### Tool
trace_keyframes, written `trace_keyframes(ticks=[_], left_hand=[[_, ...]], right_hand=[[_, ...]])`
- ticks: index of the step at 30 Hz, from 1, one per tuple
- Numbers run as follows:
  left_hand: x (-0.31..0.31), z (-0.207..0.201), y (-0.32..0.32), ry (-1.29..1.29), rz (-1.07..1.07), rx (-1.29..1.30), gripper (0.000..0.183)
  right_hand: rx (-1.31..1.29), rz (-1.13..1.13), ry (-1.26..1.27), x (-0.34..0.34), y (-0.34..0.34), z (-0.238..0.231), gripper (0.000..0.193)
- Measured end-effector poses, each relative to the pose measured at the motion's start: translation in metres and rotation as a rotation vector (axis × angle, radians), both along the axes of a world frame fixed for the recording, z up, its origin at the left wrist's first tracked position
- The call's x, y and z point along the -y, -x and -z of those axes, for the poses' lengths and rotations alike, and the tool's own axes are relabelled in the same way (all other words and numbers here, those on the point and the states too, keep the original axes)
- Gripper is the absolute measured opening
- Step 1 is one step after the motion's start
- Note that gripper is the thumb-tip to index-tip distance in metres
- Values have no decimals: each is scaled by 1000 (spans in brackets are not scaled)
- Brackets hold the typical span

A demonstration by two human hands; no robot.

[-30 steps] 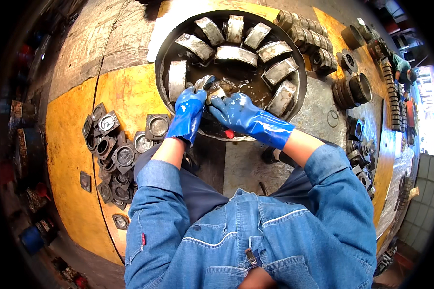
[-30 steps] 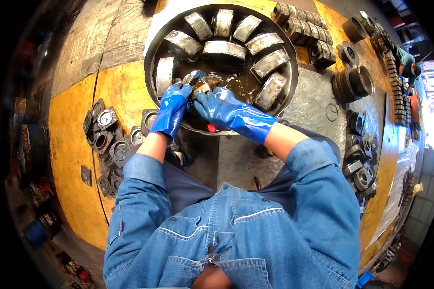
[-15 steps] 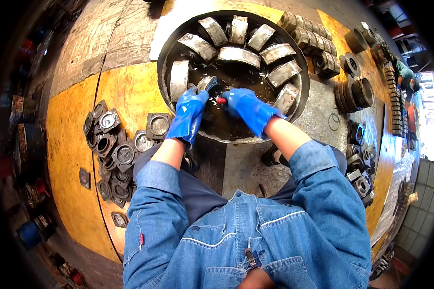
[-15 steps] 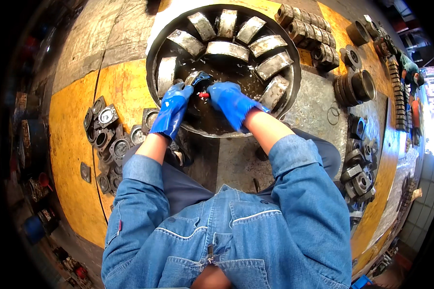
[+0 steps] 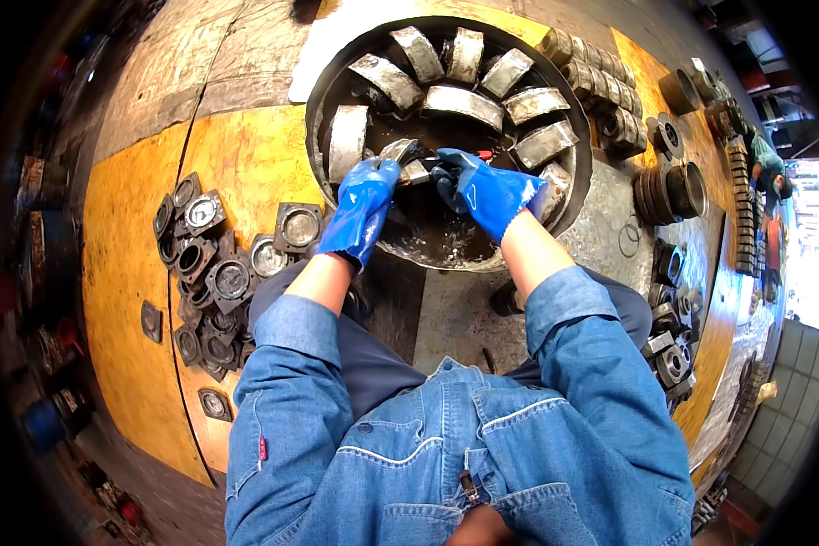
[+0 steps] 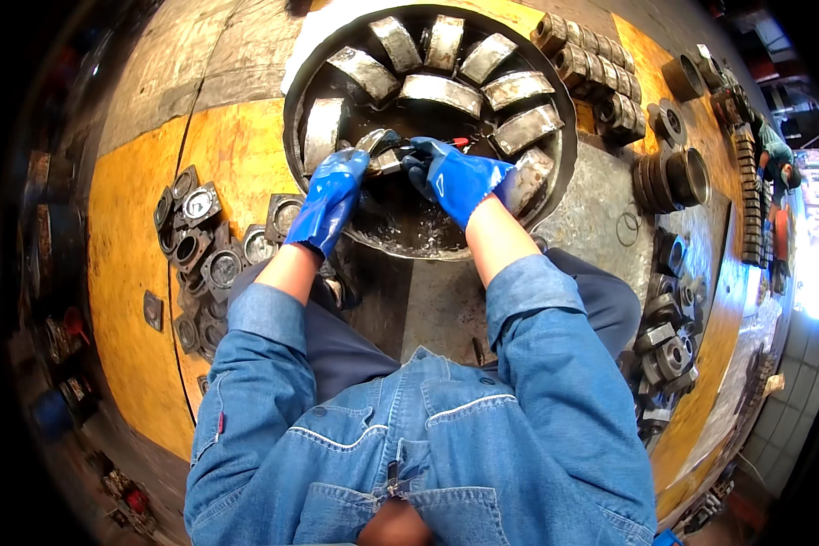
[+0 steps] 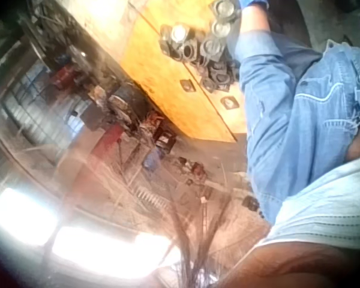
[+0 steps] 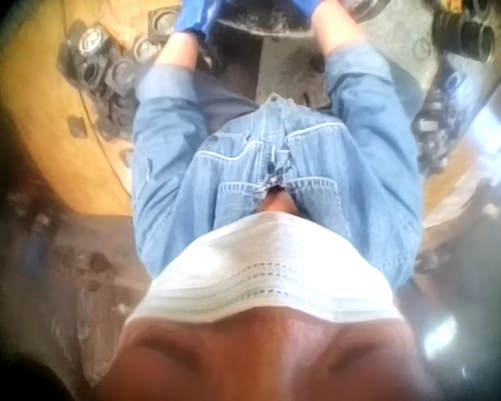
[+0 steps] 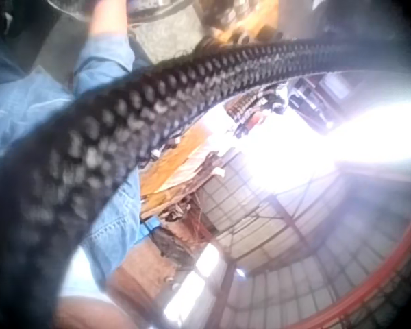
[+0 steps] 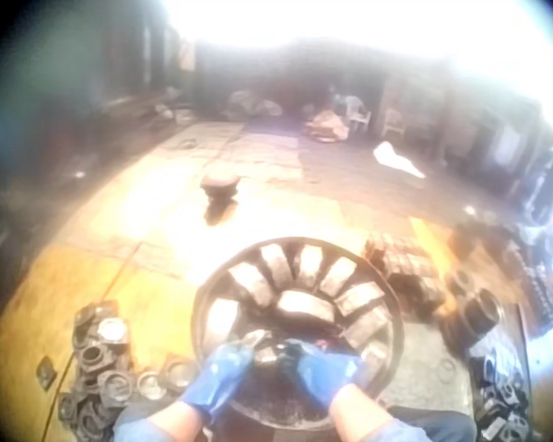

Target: The person cleans metal blocks inside a circular container filled with liquid. They scrub the surface of the blocks with a brush and move them within the container to ensure all sides are cleaned.

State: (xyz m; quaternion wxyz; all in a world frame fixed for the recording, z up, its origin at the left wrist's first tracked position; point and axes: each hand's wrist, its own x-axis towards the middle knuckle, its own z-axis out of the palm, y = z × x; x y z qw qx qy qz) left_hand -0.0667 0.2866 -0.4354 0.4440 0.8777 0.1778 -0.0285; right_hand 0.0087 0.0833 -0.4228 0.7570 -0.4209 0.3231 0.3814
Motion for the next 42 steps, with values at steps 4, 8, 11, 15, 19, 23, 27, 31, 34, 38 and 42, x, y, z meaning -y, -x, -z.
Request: trace_keyframes(ticks=[4,8,11,15,19,23,27,31,34,38,42], left_hand=[[3,-24,4,201,-12,-53,51],[-6,-9,3,148,13,-114,53],[-1,19,-8,21,8,25,43],[-7,6,-8,96,100,-100,54],[5,-10,0,94,-95,-79,58],[11,-48,6,121,-48,-143,62],[8,-41,0,74,-8,-219,69],[9,-30,-4,-39,30,-231,76],[11,-43,-13,42,138,-402,72],[10,-16,-20,165,142,-392,74],[8,-27,-18,67,166,-410,71]], right_hand=[[457,-527,-73,9,-8,0,22],[845,-1367,804,-45,-2,-87,38],[979,-1433,979,-49,4,-47,34],[1005,-1744,1267,-43,12,-38,39],[1270,-1956,1395,-35,24,-49,51],[1353,-1734,1426,-17,17,-39,51],[974,-1506,1358,-20,12,-42,47],[880,-1253,1224,-8,8,-40,47],[714,-1175,927,8,9,-57,40],[562,-1045,758,8,11,-60,38],[491,-1203,863,1,6,-67,41]])
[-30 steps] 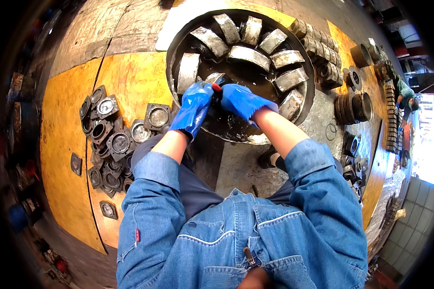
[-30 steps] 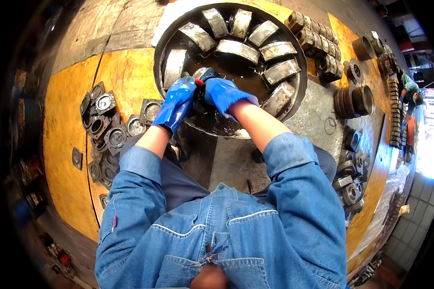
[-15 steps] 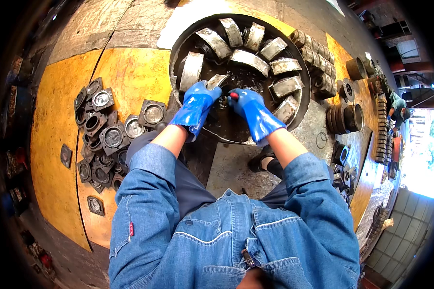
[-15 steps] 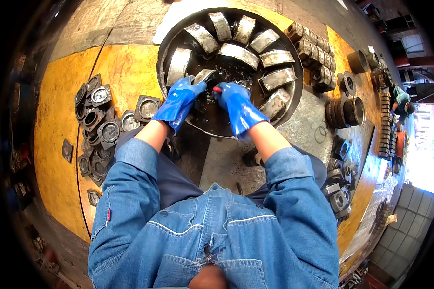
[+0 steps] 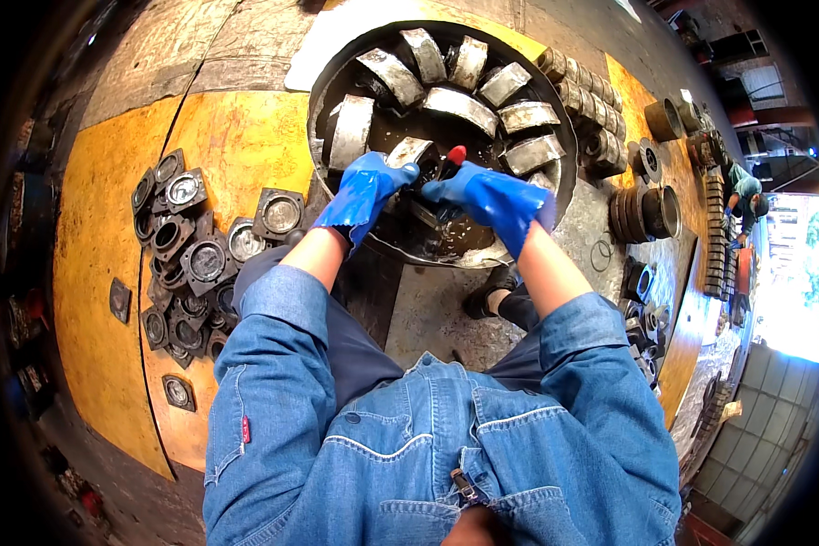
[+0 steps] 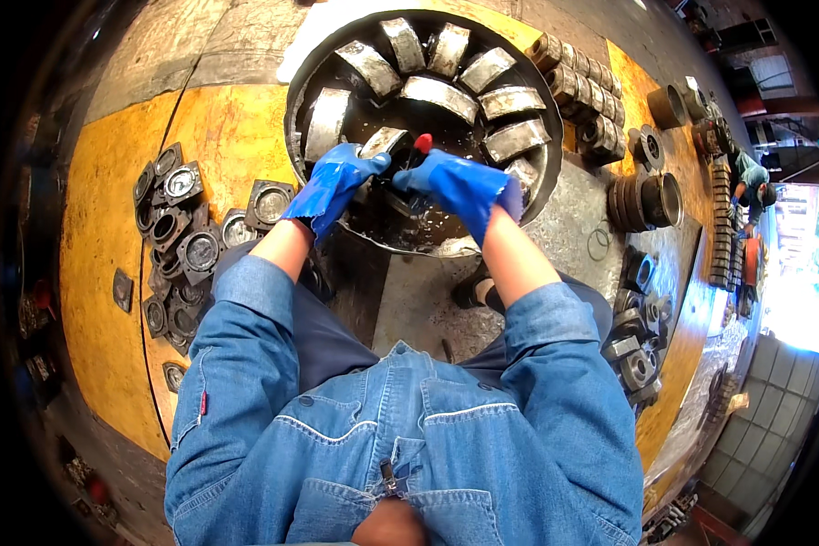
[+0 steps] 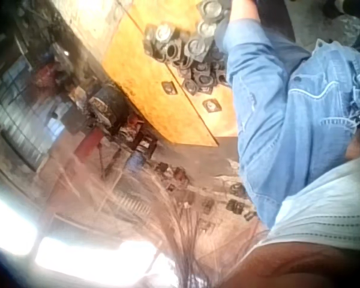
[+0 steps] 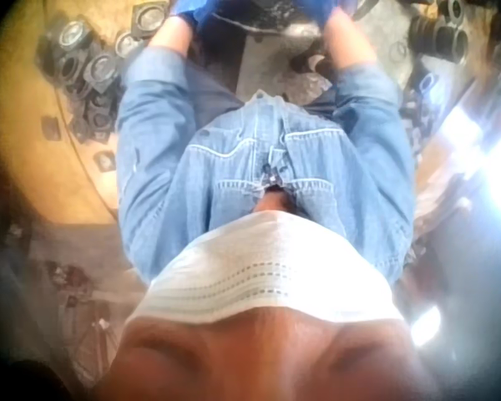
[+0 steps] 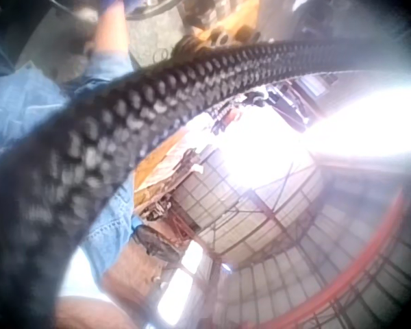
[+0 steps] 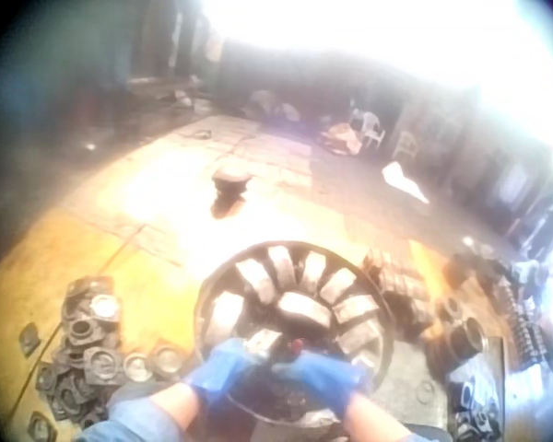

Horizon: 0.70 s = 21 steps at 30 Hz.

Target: The person cleans metal blocks inside a circular container filled with liquid. They scrub the surface of the blocks with a brush and move them within the container to ensure all sides are cleaned.

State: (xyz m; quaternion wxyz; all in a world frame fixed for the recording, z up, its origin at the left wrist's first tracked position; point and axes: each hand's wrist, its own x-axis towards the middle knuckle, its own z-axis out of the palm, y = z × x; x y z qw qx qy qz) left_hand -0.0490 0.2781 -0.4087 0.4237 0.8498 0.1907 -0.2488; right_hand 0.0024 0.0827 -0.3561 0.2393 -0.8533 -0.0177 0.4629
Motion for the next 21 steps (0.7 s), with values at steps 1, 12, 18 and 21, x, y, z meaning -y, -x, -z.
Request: trace_keyframes(ticks=[1,12,18,21], left_hand=[[-4,2,0,3,7,-2,71],[-2,-3,6,11,-24,102,62],[-1,-21,10,8,-37,83,67],[-3,-29,7,-22,-20,-3,72]], right_hand=[[59,-103,35,-1,2,5,47],[543,-483,279,-8,21,21,30],[858,-412,71,9,24,31,33],[669,-266,126,7,18,41,34]])
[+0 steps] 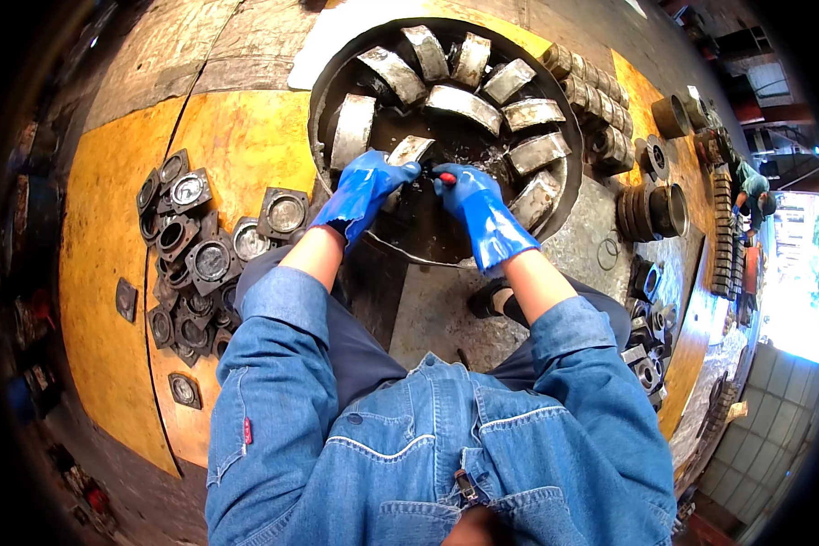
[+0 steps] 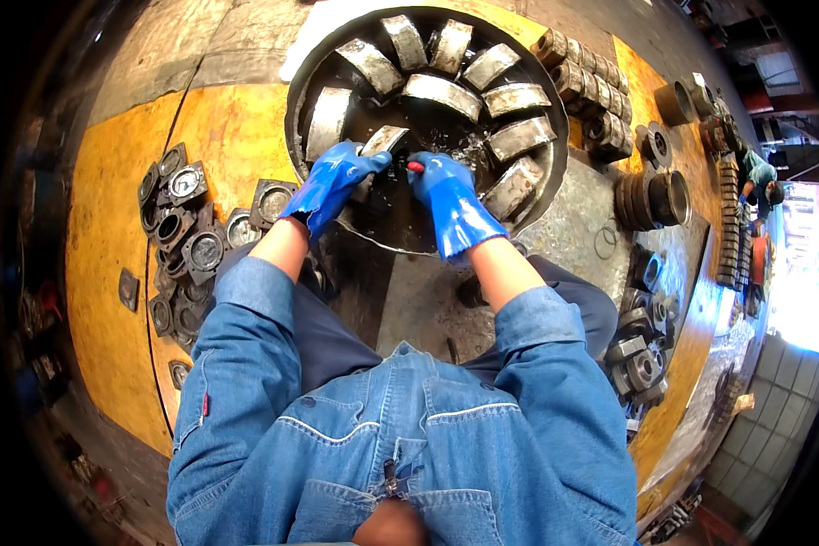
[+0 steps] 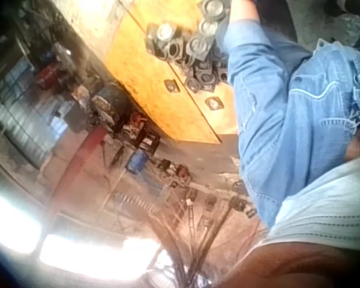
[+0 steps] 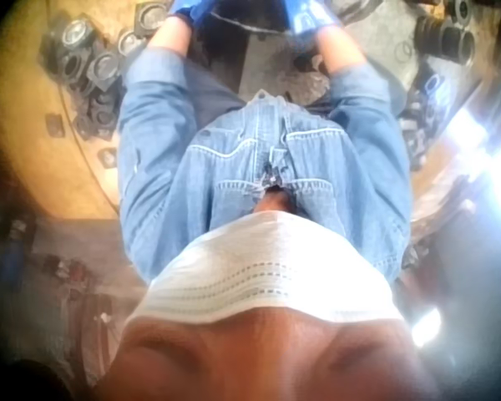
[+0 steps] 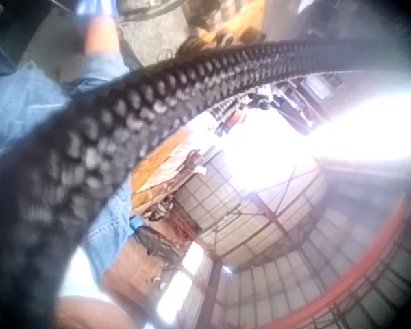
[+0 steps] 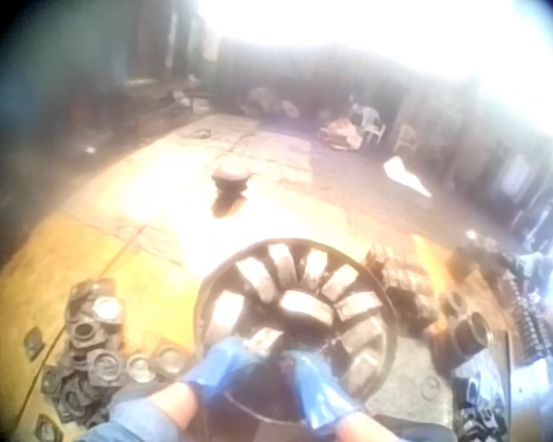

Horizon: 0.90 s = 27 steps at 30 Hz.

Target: The person cleans metal blocks inside a circular container filled with liquid. They scrub the surface of the blocks with a brush and move them within the container to ensure all sides are cleaned.

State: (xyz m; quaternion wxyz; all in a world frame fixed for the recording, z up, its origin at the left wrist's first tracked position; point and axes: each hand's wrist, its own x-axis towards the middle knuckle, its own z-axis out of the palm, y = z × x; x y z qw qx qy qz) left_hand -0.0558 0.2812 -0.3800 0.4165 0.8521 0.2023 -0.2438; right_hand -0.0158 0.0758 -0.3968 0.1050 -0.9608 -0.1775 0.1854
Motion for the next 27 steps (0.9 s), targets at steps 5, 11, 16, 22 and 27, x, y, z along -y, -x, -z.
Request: trace_keyframes(ticks=[5,11,16,22,27], left_hand=[[2,0,10,46,-45,141,68],[5,12,3,193,-78,60,67],[9,5,-1,29,8,-4,76],[17,19,-9,-159,63,-14,81],[28,19,-10,-198,30,41,87]], right_hand=[[-327,229,-185,5,-5,7,37],[-623,513,-486,19,6,-9,23],[-558,535,-676,47,7,-20,25],[-193,822,-724,27,24,-16,46],[-351,906,-823,30,34,23,33]])
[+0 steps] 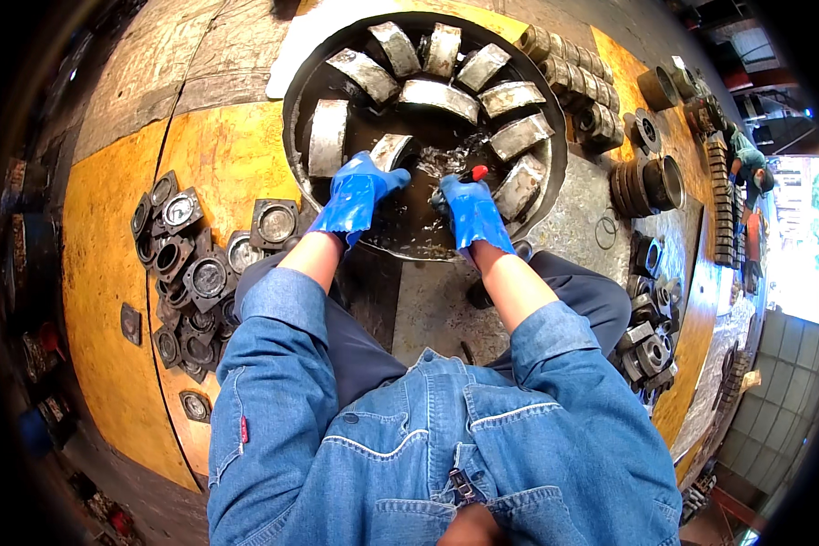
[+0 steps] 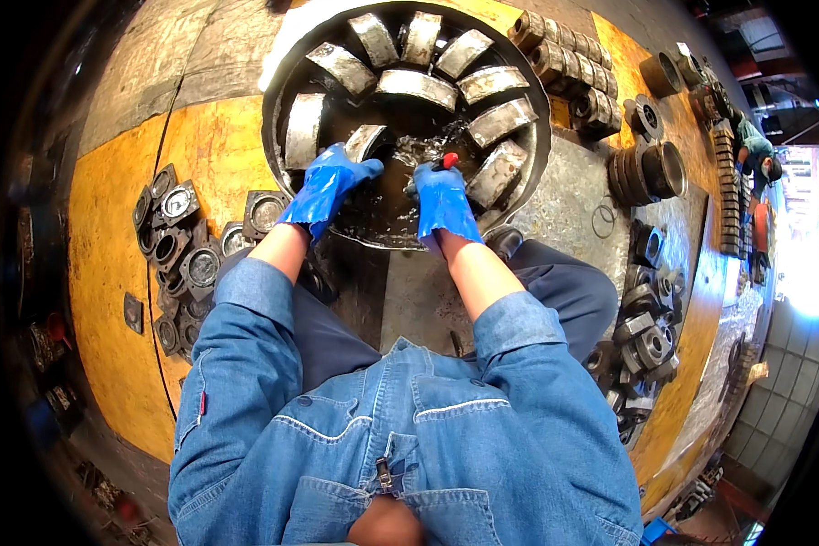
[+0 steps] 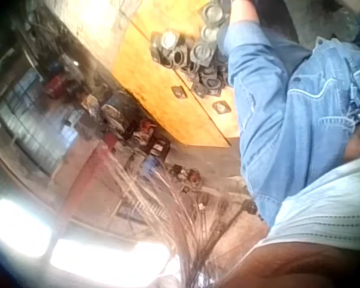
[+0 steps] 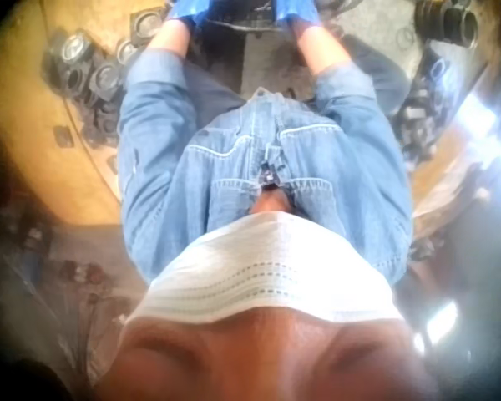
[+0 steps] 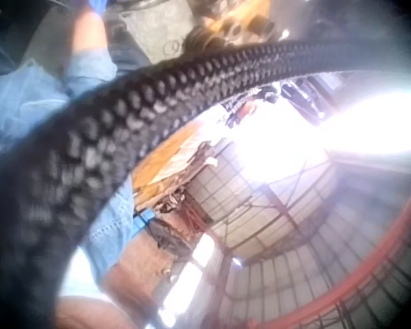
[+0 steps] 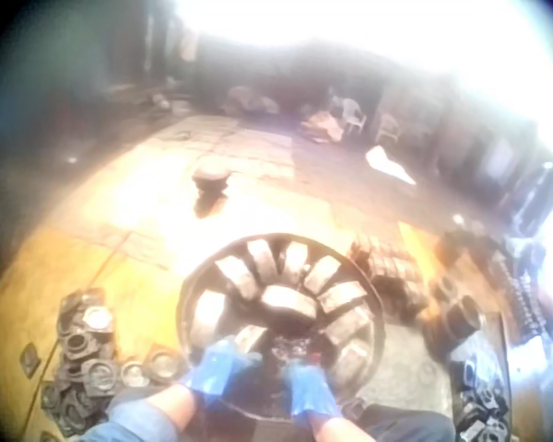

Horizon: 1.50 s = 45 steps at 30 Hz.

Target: The person cleans metal blocks inside a circular container filled with liquid. They scrub the surface of the blocks with a brush and move them within the container to ensure all sides are cleaned.

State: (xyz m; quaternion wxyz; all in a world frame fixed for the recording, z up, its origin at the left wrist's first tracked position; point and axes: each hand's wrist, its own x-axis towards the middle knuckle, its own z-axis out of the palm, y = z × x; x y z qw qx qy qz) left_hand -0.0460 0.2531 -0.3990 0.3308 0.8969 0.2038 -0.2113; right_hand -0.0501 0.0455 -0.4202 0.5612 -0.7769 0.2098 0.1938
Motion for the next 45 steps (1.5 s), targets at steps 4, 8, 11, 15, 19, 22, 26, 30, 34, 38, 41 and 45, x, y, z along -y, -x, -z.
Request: trace_keyframes(ticks=[4,8,11,15,19,22,26,30,34,38,41,45], left_hand=[[7,6,-1,76,-14,-46,90],[28,-6,3,2,-24,18,87],[30,-9,-2,2,33,-8,83],[35,-16,-2,-66,158,52,73],[36,-29,-6,-208,312,-37,75],[27,-30,-3,-271,388,-29,69],[14,-19,3,-303,413,24,62],[13,-30,9,-262,419,36,63],[8,-33,15,-220,428,89,79],[4,-28,23,-190,438,244,77],[2,-28,23,-155,412,203,89],[-2,-37,18,-19,307,240,81]], right_hand=[[-153,-135,-200,10,19,-25,23],[-151,-188,-172,18,19,-45,24],[-113,29,-72,13,2,-62,27],[231,-232,78,49,-14,-79,29],[193,-139,-262,50,-26,-76,33],[333,-251,-260,44,-15,-56,31],[96,-100,-454,21,-20,-47,30],[-107,13,-297,8,-44,7,38],[-110,-68,279,0,-45,49,47],[-244,9,160,6,-48,67,46],[-180,-87,11,17,-56,42,44],[293,-247,-453,35,-57,1,29]])
